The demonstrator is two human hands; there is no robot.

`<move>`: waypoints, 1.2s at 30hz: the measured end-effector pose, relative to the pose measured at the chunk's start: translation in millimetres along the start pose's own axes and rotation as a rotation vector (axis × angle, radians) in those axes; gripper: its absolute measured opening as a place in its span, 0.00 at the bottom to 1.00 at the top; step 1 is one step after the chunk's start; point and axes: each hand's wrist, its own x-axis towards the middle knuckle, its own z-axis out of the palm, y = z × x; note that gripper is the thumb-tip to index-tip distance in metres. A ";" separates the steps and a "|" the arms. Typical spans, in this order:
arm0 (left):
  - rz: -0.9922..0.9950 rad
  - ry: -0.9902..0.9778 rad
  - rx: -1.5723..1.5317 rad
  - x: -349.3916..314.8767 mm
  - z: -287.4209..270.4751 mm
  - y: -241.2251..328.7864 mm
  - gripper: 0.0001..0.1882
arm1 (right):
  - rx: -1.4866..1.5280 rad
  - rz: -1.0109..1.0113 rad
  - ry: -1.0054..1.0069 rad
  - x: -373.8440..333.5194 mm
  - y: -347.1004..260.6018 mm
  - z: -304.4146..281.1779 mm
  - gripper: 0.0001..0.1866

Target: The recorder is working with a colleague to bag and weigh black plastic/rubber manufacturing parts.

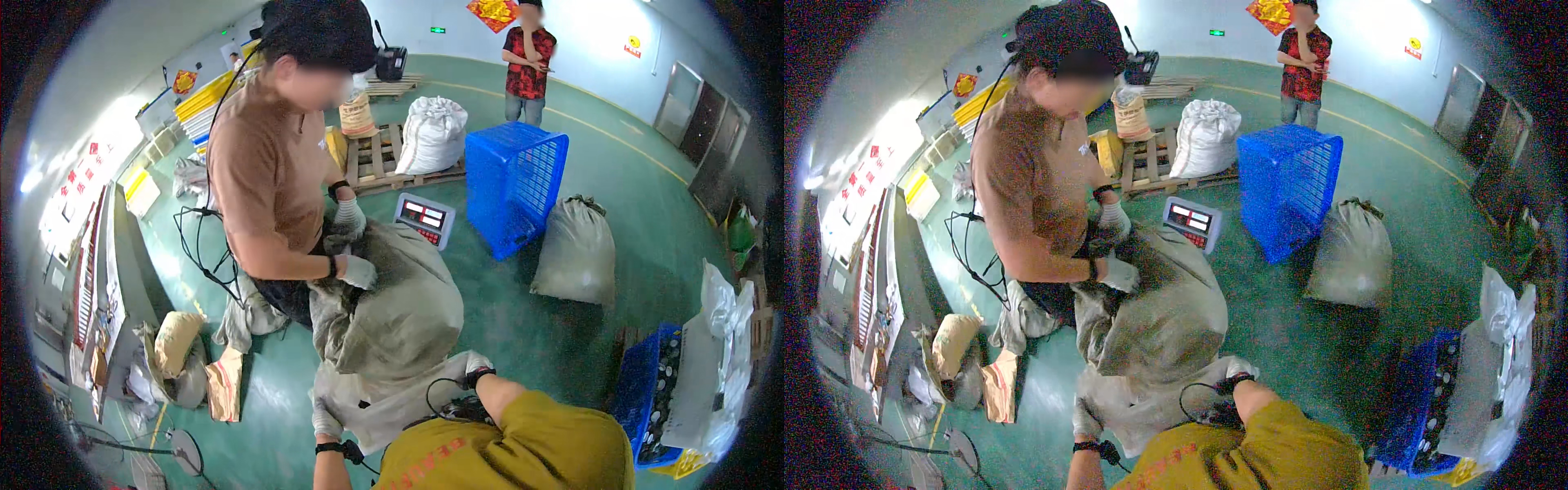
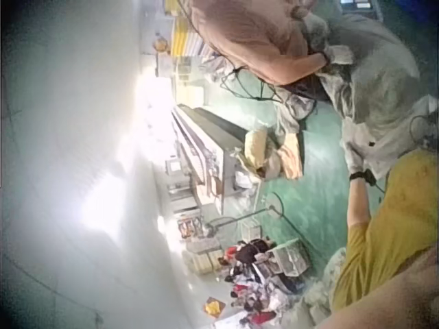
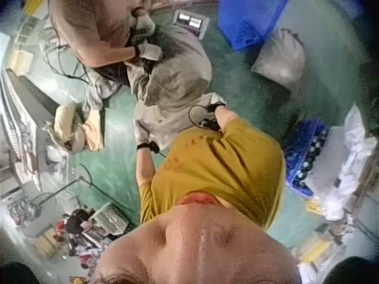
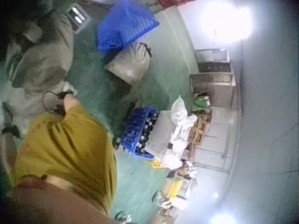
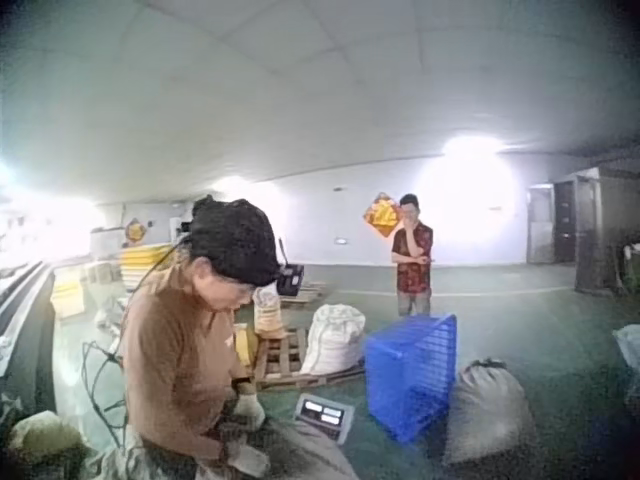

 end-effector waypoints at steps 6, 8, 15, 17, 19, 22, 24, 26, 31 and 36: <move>0.116 -0.371 0.139 -15.5 -3.6 -6.9 0.33 | 0.065 -0.032 0.079 1.8 18.9 10.2 0.26; -0.021 -0.295 0.114 -0.9 -27.2 -12.8 0.34 | 0.096 -0.001 0.062 0.3 19.3 11.2 0.26; 0.098 -0.472 0.093 -15.9 -10.0 -6.0 0.23 | 0.083 0.074 0.093 20.4 48.0 43.7 0.24; 0.050 -0.405 0.081 -22.5 6.6 -2.2 0.22 | 0.063 0.111 0.105 38.1 51.1 47.9 0.24; -0.068 -0.136 0.116 -9.9 35.7 -0.3 0.24 | 0.086 0.190 0.105 45.8 62.5 57.8 0.23; -0.108 -0.165 0.064 1.4 16.3 -6.0 0.30 | 0.047 0.220 0.090 52.9 62.5 64.0 0.23; -0.066 -0.180 0.112 -5.7 7.3 -12.5 0.31 | 0.039 0.243 0.100 51.5 69.6 75.6 0.22; -0.061 -0.198 0.097 -10.4 -0.8 -12.3 0.31 | 0.024 0.255 0.109 49.6 70.5 84.1 0.22; -0.068 -0.119 0.071 -21.9 -16.0 -12.5 0.29 | 0.075 0.204 0.107 31.1 65.6 85.5 0.22; -0.064 0.072 0.198 -46.5 5.3 -4.9 0.22 | 0.118 0.175 0.113 16.3 63.7 78.5 0.22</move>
